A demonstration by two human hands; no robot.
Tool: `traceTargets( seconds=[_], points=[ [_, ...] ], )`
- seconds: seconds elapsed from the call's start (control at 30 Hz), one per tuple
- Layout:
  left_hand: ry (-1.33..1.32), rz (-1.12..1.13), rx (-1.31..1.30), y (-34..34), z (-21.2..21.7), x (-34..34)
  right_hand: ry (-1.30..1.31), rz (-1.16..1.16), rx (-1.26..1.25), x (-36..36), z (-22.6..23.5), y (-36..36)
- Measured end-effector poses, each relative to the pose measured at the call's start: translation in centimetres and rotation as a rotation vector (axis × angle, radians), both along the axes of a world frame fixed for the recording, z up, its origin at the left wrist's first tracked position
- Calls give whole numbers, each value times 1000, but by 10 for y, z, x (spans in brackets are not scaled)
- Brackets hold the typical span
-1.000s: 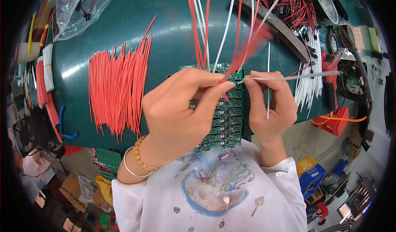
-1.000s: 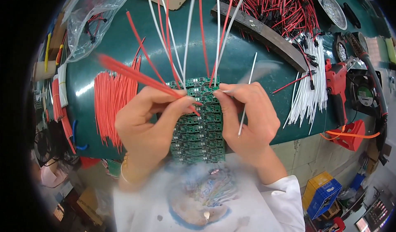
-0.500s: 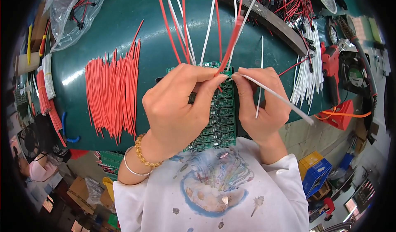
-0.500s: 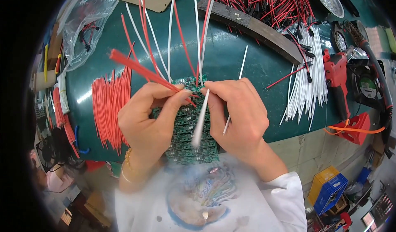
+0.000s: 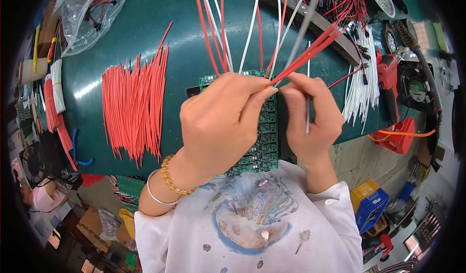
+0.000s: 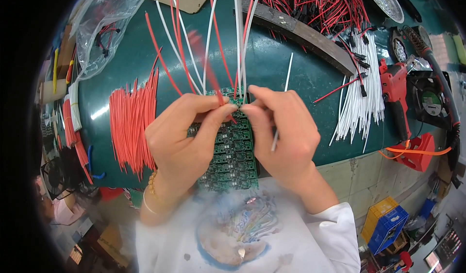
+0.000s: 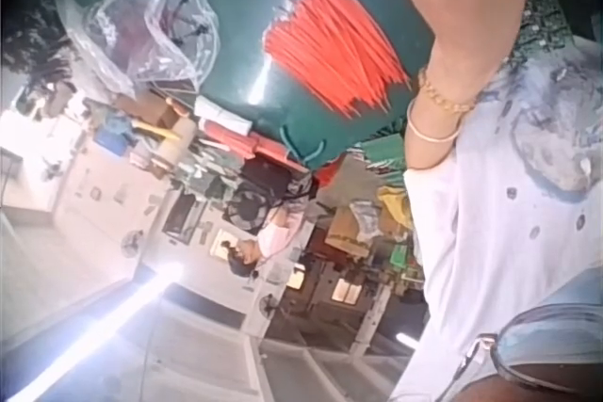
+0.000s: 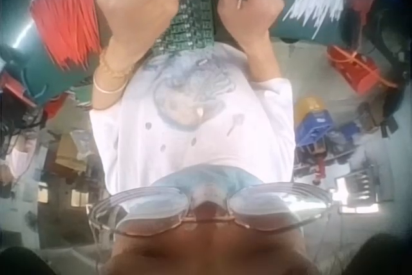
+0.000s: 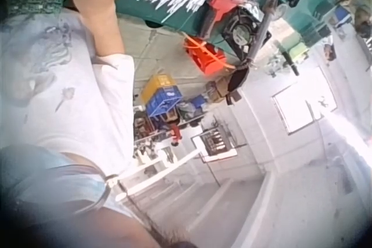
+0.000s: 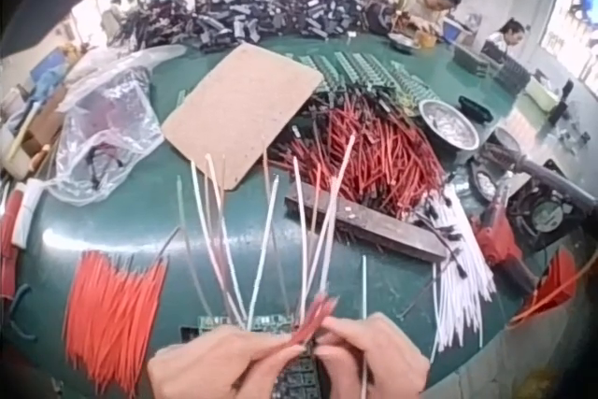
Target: The person inserts color-coded wires into connectors on an array of circuit boards by hand.
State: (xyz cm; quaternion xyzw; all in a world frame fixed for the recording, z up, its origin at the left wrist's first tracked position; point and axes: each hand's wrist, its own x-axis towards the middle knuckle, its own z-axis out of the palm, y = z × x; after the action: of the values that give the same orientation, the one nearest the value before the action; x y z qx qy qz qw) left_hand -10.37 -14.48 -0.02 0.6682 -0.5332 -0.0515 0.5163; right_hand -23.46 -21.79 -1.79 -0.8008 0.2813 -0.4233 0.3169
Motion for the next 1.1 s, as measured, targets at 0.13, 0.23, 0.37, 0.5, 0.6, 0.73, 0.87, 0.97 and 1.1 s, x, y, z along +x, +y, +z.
traceTargets(
  seconds=[0.13,0.23,0.37,0.5,0.6,0.73,0.87,0.97,1.1],
  points=[
    [25,-15,169,1,13,-2,15,-95,-30,-21,1,-8],
    [2,-3,80,5,4,1,166,-245,-304,-34,6,-16],
    [129,227,96,39,26,17,340,-364,-67,-73,19,-7],
    [297,650,424,105,40,65,-45,-420,300,-104,35,-12],
    [156,690,578,152,17,91,-72,-510,79,-113,44,-25],
    [-156,618,642,156,2,91,505,-459,-319,-116,33,-61],
    [-29,648,651,146,-1,89,699,-553,-374,-116,15,-72],
    [9,618,714,145,5,92,888,-644,-420,-112,7,-79],
    [-3,538,811,144,13,103,992,-692,-260,-100,24,-87]
  ],
)
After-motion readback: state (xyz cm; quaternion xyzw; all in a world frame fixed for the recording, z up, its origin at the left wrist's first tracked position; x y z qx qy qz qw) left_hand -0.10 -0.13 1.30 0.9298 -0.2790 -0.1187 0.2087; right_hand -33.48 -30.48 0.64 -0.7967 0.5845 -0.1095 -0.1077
